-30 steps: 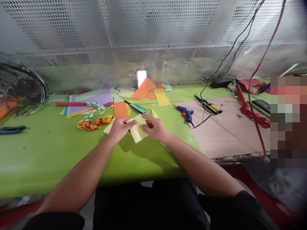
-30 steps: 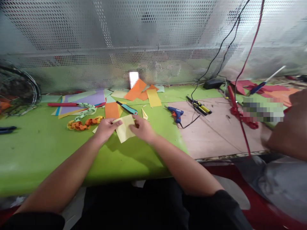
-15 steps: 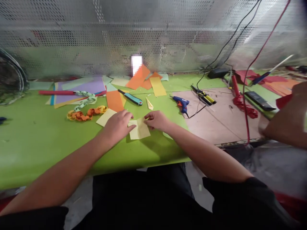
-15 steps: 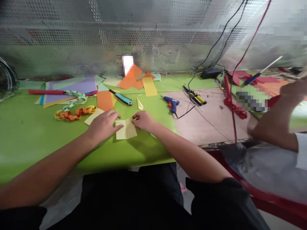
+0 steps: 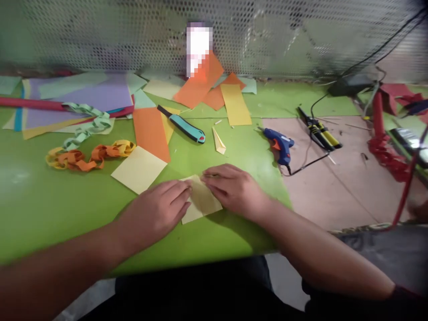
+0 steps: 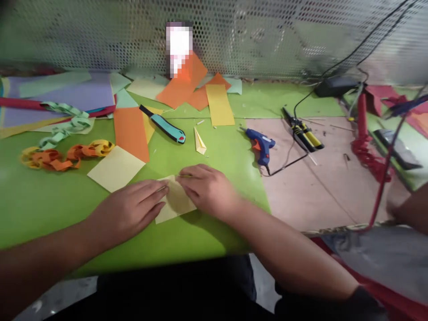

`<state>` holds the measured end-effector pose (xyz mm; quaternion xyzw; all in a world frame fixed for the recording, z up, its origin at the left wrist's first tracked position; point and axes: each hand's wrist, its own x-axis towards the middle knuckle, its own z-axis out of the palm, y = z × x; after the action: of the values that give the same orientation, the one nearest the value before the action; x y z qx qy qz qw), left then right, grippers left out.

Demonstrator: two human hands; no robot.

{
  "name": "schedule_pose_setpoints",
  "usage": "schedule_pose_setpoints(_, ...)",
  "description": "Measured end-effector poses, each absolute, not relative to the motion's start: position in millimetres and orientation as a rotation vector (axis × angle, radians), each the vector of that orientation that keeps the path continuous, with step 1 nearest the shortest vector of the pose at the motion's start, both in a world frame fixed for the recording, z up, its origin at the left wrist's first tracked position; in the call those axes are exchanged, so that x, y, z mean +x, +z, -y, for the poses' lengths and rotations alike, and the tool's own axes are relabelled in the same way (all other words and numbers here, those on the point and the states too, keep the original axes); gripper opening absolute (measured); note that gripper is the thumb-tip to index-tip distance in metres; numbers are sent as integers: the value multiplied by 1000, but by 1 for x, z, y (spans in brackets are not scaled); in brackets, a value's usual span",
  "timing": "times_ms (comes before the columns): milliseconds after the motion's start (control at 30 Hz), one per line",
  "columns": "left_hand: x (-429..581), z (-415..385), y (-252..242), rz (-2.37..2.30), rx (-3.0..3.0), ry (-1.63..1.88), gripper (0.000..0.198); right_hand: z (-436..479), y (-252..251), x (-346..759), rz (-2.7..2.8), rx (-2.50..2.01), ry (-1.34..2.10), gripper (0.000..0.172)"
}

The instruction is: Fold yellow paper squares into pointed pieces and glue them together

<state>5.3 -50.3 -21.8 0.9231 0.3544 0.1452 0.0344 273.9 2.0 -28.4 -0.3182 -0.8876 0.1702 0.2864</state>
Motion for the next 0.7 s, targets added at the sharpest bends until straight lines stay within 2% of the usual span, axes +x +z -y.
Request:
schedule_pose_setpoints(333,5,53,-23,-1065,2917,317,51,-3,-25,277,2567,-664,465,29)
schedule_pose_setpoints(700,5,52,-19,-1073,2865,430,46,-3,-17,277,2652,-662,540,29)
